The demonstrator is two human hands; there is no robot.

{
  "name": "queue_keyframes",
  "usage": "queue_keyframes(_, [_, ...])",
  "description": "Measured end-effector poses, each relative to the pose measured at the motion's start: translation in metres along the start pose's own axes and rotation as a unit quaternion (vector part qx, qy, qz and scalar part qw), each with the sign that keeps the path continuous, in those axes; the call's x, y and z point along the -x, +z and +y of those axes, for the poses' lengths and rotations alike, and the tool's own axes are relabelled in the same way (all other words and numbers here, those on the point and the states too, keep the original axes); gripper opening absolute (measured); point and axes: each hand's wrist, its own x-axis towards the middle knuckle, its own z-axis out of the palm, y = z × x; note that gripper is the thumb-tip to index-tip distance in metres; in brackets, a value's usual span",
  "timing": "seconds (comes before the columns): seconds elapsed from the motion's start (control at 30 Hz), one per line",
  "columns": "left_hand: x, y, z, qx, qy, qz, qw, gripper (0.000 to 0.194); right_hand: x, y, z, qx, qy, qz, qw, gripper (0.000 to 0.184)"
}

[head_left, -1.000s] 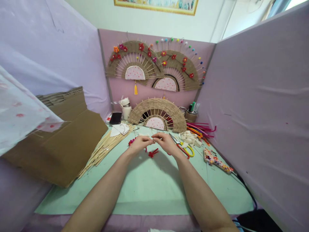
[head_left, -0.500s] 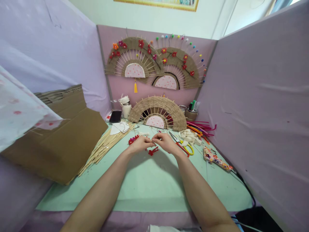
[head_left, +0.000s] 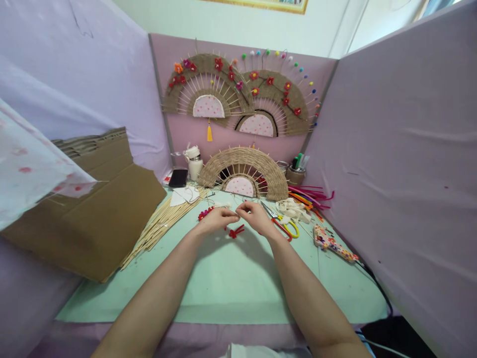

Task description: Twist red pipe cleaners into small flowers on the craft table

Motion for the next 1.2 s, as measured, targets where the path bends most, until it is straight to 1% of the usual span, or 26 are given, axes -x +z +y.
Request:
queue_keyframes(0.07, [-0.0011, -0.0004, 0.0021, 0.09, -0.005, -0.007, 0.996, 0.037, -0.0014, -0.0017, 0.0008, -0.048, 0.021, 0.021, 0.998, 0.018])
queue_keyframes(0.17, [-0.0019, 0.0004, 0.0043, 0.215, -0.044, -0.03, 0.975, 0.041, -0.0023, -0.0022, 0.0009, -0.085, 0.042, 0.032, 0.995, 0.019])
queue_keyframes(0.27, [-0.0021, 0.0035, 0.0046, 0.267, -0.074, -0.029, 0.961, 0.039, -0.0022, 0.0006, 0.0012, -0.102, 0.048, 0.04, 0.993, 0.018])
queue_keyframes(0.37, [-0.0027, 0.0067, 0.0032, 0.268, -0.089, -0.007, 0.959, 0.036, -0.0021, 0.0038, 0.0022, -0.118, 0.042, 0.045, 0.991, 0.018])
queue_keyframes(0.43, [-0.0037, 0.0078, 0.0018, 0.261, -0.091, 0.009, 0.961, 0.035, -0.0022, 0.0044, 0.0026, -0.126, 0.043, 0.038, 0.99, 0.02])
queue_keyframes(0.57, [-0.0052, 0.007, 0.0013, 0.272, -0.073, 0.038, 0.959, 0.035, -0.0025, 0.0022, 0.0012, -0.141, 0.046, 0.033, 0.988, 0.029])
queue_keyframes(0.63, [-0.0051, 0.0062, 0.0028, 0.283, -0.062, 0.046, 0.956, 0.035, -0.0023, 0.0013, -0.0004, -0.123, 0.023, 0.045, 0.991, 0.029])
queue_keyframes(0.8, [-0.0029, 0.006, 0.0074, 0.285, -0.056, 0.054, 0.955, 0.034, -0.0006, 0.003, -0.002, -0.034, -0.083, 0.075, 0.993, 0.023])
queue_keyframes(0.93, [-0.0023, 0.0061, 0.008, 0.286, -0.054, 0.055, 0.955, 0.035, 0.0001, 0.0048, -0.0001, 0.018, -0.118, 0.068, 0.991, 0.025])
queue_keyframes(1.03, [-0.0022, 0.006, 0.0077, 0.278, -0.054, 0.06, 0.957, 0.036, 0.0001, 0.0053, 0.0006, 0.02, -0.108, 0.064, 0.992, 0.026])
queue_keyframes(1.13, [-0.0017, 0.0065, 0.0078, 0.258, -0.055, 0.064, 0.963, 0.038, -0.0006, 0.0049, 0.0005, -0.032, -0.062, 0.071, 0.995, 0.026])
queue_keyframes(1.2, [-0.0012, 0.0073, 0.0077, 0.239, -0.051, 0.058, 0.968, 0.04, -0.0013, 0.0038, 0.0005, -0.069, -0.033, 0.061, 0.995, 0.025])
